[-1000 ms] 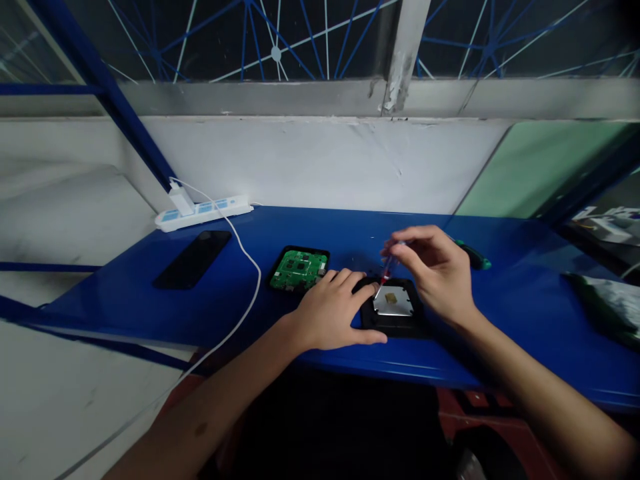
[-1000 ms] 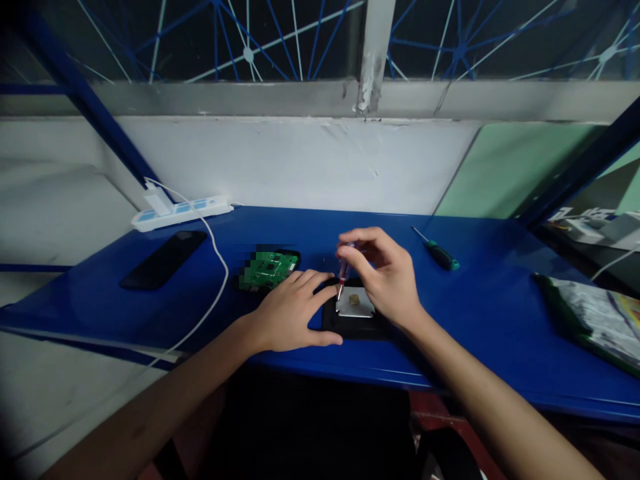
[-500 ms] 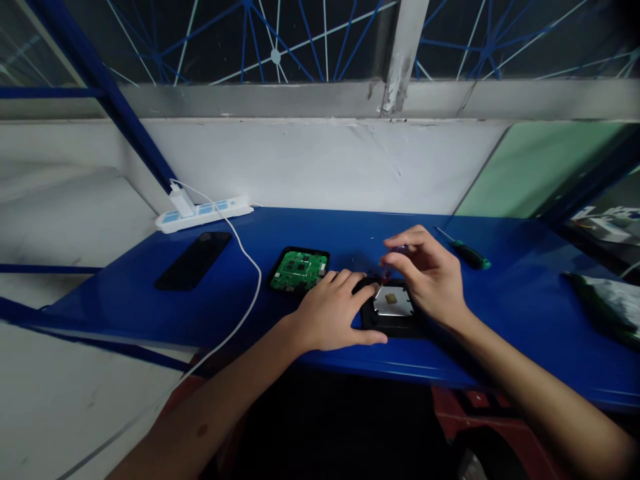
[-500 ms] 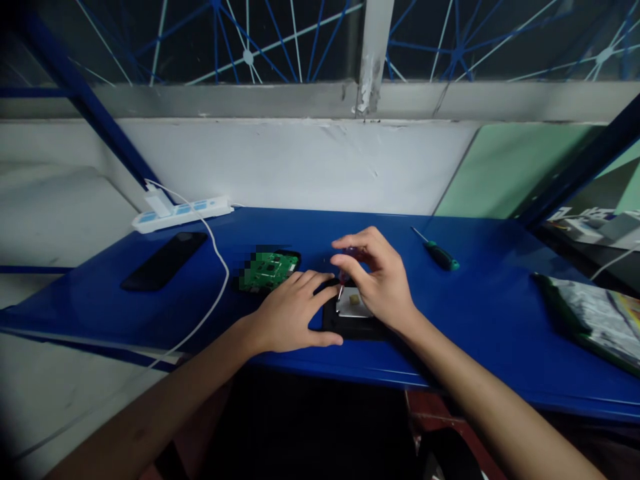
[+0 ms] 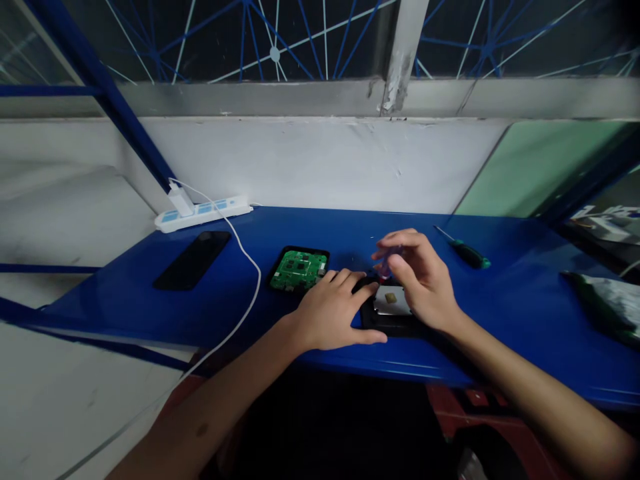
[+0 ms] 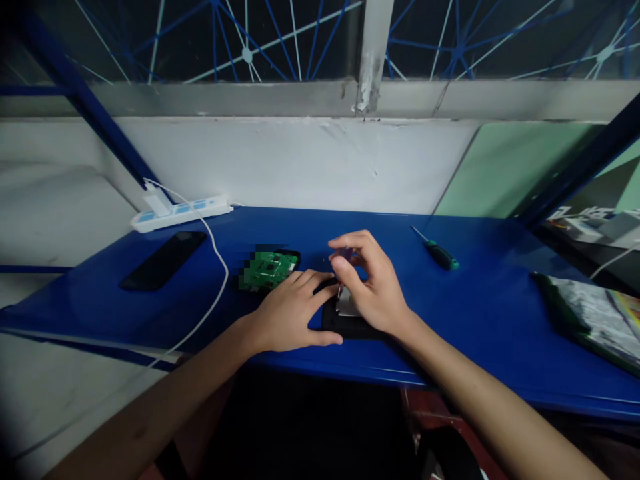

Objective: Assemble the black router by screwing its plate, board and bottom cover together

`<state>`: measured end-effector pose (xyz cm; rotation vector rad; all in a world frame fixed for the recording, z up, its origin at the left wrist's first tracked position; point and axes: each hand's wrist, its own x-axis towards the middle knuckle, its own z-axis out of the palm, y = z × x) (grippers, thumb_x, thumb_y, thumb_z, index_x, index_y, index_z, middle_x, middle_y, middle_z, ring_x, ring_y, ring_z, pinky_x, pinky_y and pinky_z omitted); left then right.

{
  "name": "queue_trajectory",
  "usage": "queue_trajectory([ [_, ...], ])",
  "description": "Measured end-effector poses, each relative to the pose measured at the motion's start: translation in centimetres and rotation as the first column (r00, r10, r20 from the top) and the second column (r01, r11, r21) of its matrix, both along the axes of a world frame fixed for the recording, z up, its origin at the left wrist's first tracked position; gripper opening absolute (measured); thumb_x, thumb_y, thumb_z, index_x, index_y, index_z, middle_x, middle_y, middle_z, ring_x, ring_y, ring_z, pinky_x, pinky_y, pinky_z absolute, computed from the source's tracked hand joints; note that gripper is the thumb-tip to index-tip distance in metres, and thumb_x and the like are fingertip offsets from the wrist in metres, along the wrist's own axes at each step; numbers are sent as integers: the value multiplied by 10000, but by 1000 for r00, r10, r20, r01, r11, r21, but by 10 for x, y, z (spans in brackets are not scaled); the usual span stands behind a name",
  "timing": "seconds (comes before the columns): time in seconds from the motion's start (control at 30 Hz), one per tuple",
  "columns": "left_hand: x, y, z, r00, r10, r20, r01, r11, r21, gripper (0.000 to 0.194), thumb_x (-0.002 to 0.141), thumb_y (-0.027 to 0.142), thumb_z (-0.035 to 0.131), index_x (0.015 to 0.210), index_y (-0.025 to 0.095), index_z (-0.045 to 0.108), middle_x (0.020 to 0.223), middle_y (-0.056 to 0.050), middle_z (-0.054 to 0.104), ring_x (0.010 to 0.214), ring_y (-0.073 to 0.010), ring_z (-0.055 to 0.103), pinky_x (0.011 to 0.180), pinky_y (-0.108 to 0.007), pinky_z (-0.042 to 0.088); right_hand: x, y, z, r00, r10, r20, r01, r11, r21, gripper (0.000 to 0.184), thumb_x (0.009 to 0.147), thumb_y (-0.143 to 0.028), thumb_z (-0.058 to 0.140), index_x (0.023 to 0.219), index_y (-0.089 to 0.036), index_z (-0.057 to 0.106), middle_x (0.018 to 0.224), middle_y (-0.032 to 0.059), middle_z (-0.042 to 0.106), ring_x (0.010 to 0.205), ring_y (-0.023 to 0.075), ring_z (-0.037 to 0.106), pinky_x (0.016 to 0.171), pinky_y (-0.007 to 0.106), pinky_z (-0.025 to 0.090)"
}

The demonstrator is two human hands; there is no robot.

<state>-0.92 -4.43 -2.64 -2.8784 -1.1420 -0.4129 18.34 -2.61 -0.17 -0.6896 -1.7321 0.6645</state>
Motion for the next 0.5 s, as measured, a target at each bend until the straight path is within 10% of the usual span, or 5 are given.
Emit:
queue_trajectory([
  [0.5, 0, -1, 0, 1000, 8, -3, -8, 1000, 18, 798, 848, 795, 503, 1377, 197, 522, 1399, -139, 532, 1209, -340, 523, 1021, -485, 416, 0, -2, 5, 993, -117, -36, 118, 992, 48, 233, 926, -208, 645, 1137, -302, 681, 981, 8, 678, 829, 146, 677, 685, 320, 582],
])
